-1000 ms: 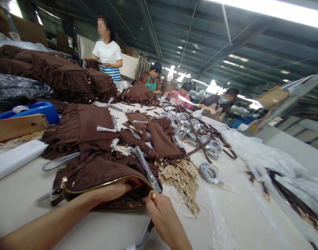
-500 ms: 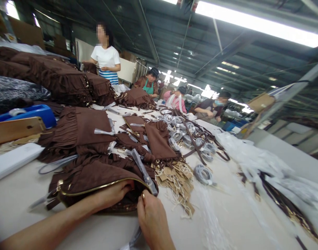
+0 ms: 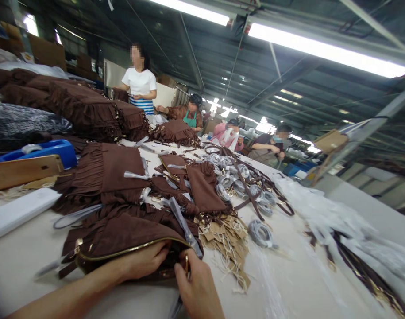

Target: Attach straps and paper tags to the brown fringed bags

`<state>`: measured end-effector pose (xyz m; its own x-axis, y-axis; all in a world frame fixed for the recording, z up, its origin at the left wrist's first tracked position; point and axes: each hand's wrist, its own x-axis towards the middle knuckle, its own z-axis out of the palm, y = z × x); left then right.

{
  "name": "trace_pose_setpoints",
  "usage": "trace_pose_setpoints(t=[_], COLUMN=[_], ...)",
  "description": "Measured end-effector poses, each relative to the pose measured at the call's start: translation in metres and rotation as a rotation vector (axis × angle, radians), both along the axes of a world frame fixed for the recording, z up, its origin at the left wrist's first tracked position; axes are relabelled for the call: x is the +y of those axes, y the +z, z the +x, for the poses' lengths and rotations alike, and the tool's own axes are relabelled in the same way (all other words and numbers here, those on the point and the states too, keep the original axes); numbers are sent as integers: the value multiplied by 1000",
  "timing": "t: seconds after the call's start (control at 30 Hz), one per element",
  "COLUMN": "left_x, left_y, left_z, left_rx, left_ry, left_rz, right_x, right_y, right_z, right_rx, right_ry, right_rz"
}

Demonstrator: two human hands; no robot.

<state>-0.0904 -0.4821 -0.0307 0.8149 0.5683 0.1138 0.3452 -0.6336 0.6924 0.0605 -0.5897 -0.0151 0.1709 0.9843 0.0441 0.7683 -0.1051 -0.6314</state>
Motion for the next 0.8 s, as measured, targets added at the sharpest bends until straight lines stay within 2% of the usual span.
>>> trace_pose_setpoints(t=[0.07,0.2,0.3,0.37,0.43,0.6,0.8], left_x=[-1,3,4,3,3,5,4], left_y=[13,36,41,38,33,21,26], left_z=[-3,-12,-15,-13,-10,-7,-5], left_rx=[-16,-200,-459,-574,-604,-493,-356], left_ry=[48,101,93,44,1,45,1], left_rz=[-96,-442,-754,-946,-1063,-1042,-932], right_x=[-4,-6,-3,0,1,-2,-3], right_y=[3,4,0,-6,-14,-25,-12], right_z=[4,1,-5,-6,-4,9,14], right_rx=[288,746,864,861,825,818,1149], right_ry=[-29,-106,-82,-34,25,114,61], right_rz=[12,138,225,192,97,-94,-68])
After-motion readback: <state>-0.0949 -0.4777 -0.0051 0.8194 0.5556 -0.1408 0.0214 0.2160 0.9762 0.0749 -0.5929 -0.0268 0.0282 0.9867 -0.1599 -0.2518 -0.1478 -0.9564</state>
